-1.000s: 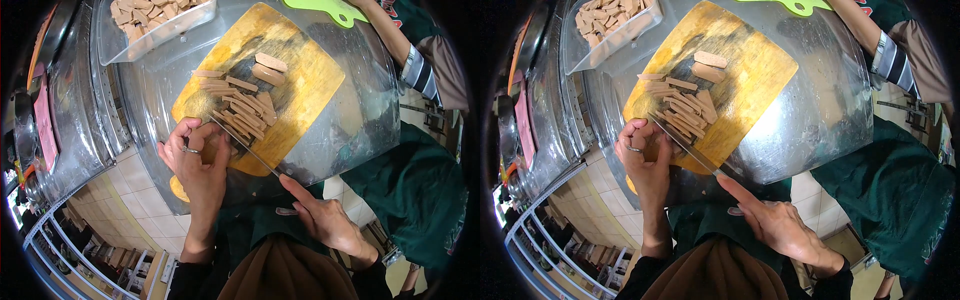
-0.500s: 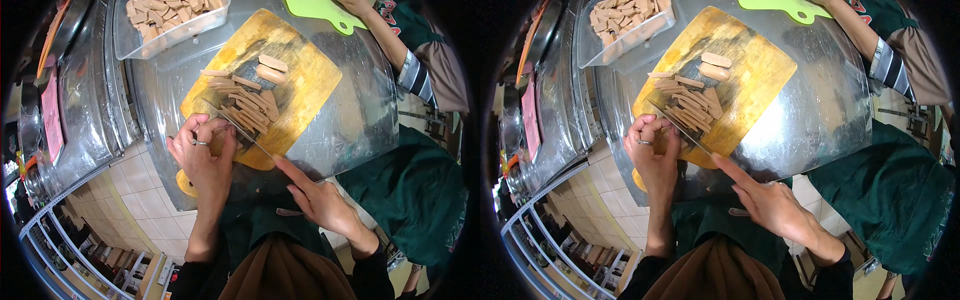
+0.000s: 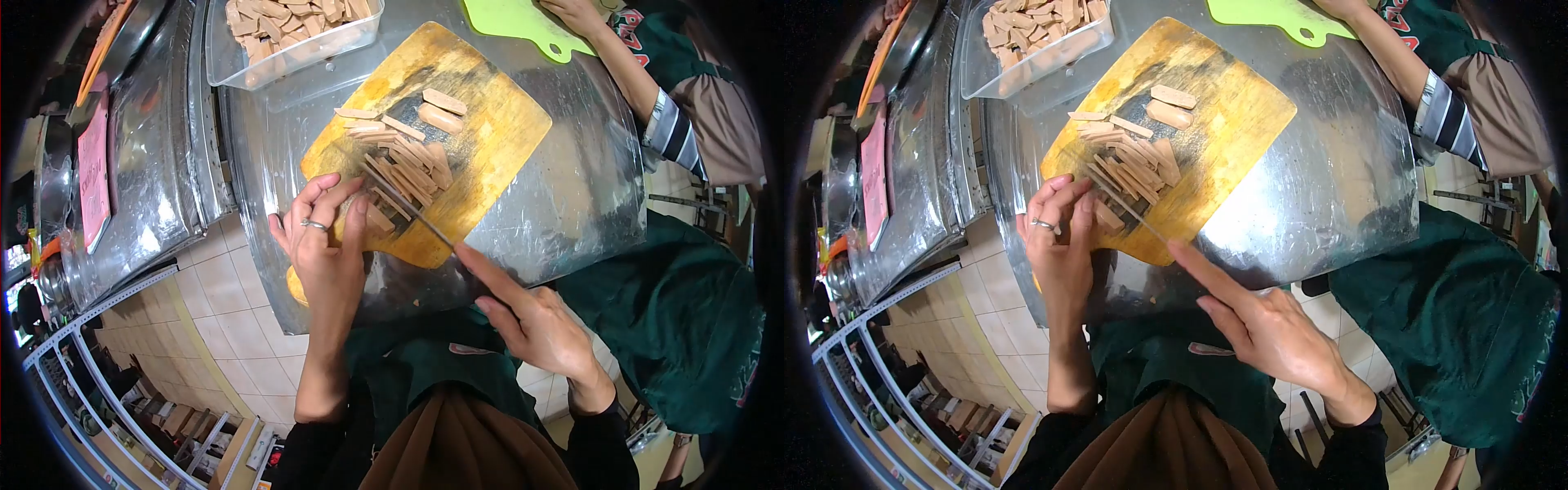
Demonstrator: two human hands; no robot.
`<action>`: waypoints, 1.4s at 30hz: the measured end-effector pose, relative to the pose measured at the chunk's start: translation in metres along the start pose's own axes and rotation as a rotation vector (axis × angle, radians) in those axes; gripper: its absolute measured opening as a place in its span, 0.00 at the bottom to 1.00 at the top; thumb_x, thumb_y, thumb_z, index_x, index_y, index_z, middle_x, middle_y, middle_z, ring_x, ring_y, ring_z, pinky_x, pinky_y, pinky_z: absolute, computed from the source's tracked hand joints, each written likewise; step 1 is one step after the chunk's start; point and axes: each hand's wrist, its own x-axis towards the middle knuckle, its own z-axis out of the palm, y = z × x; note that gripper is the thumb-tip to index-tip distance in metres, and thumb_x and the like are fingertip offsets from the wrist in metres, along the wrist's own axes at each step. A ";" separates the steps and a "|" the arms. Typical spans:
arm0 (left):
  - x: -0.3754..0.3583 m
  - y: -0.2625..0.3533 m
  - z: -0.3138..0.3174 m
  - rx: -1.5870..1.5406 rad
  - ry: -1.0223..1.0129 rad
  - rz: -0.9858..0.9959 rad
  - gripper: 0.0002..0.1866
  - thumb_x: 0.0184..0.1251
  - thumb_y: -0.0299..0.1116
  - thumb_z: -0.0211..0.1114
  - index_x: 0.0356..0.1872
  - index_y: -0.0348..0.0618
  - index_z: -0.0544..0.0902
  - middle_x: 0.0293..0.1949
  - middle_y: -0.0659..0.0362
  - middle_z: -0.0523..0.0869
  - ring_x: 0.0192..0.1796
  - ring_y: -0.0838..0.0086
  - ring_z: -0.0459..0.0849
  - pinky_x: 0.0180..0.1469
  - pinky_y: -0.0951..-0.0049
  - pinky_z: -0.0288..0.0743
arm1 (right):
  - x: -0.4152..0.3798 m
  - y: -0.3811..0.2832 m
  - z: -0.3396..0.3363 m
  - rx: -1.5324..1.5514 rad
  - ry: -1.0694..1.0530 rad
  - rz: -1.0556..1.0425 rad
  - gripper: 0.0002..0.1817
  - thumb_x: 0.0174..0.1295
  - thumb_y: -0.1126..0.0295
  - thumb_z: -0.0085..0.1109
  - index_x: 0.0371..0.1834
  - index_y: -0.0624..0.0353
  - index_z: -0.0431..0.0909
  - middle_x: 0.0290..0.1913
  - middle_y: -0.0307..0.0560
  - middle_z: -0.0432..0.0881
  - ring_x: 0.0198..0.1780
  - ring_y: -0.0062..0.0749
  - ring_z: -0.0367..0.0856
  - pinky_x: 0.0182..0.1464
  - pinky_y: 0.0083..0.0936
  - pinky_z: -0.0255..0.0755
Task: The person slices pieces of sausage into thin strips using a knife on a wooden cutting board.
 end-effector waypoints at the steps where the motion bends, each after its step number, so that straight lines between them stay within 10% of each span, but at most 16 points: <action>1: 0.000 0.000 -0.003 -0.010 0.005 -0.001 0.09 0.70 0.33 0.73 0.49 0.53 0.90 0.57 0.63 0.84 0.62 0.69 0.81 0.79 0.44 0.45 | -0.003 0.002 0.006 0.003 0.029 -0.054 0.37 0.76 0.77 0.55 0.86 0.45 0.55 0.36 0.66 0.88 0.27 0.60 0.86 0.27 0.43 0.77; 15: -0.018 -0.002 -0.008 0.093 -0.019 -0.070 0.12 0.63 0.36 0.80 0.45 0.51 0.88 0.48 0.59 0.86 0.57 0.65 0.83 0.79 0.48 0.47 | -0.015 -0.002 0.014 0.026 -0.091 0.087 0.36 0.79 0.70 0.54 0.87 0.41 0.53 0.40 0.61 0.89 0.25 0.57 0.86 0.27 0.43 0.80; 19: -0.016 -0.001 -0.006 0.118 -0.008 -0.071 0.13 0.61 0.36 0.81 0.45 0.51 0.87 0.47 0.59 0.86 0.57 0.66 0.83 0.79 0.48 0.47 | -0.013 -0.014 0.009 0.070 -0.207 0.276 0.35 0.77 0.72 0.54 0.85 0.46 0.56 0.70 0.57 0.77 0.44 0.65 0.85 0.44 0.51 0.80; 22: -0.018 -0.001 -0.005 0.092 -0.010 -0.077 0.14 0.60 0.35 0.81 0.46 0.51 0.87 0.47 0.60 0.86 0.56 0.67 0.83 0.79 0.48 0.45 | -0.012 -0.017 0.008 0.018 -0.245 0.302 0.35 0.77 0.72 0.54 0.85 0.45 0.56 0.63 0.58 0.82 0.41 0.66 0.85 0.41 0.51 0.79; 25: -0.018 -0.004 -0.005 0.068 -0.021 -0.081 0.15 0.59 0.34 0.81 0.46 0.51 0.88 0.47 0.60 0.86 0.56 0.68 0.83 0.80 0.48 0.44 | -0.015 -0.011 0.013 -0.010 -0.211 0.211 0.37 0.80 0.68 0.53 0.87 0.39 0.48 0.26 0.63 0.84 0.27 0.58 0.87 0.28 0.47 0.79; 27: -0.018 -0.005 -0.005 0.068 -0.022 -0.065 0.15 0.59 0.32 0.81 0.46 0.50 0.88 0.47 0.60 0.86 0.56 0.68 0.83 0.80 0.48 0.43 | -0.016 -0.011 0.014 0.027 -0.229 0.223 0.38 0.79 0.70 0.53 0.87 0.39 0.48 0.24 0.63 0.83 0.27 0.57 0.87 0.28 0.47 0.78; 37: -0.017 -0.004 -0.009 0.073 -0.065 -0.059 0.16 0.56 0.30 0.82 0.46 0.48 0.88 0.45 0.61 0.84 0.55 0.67 0.82 0.79 0.42 0.46 | -0.007 -0.012 0.007 0.259 -0.271 0.274 0.41 0.75 0.77 0.53 0.87 0.40 0.49 0.51 0.63 0.87 0.28 0.53 0.88 0.32 0.45 0.81; 42: -0.019 -0.005 -0.008 0.096 -0.053 -0.046 0.17 0.55 0.29 0.82 0.47 0.48 0.88 0.45 0.62 0.83 0.55 0.66 0.81 0.79 0.40 0.46 | 0.003 -0.016 0.003 0.182 -0.252 0.223 0.44 0.72 0.80 0.55 0.87 0.39 0.49 0.49 0.63 0.88 0.28 0.53 0.88 0.30 0.45 0.79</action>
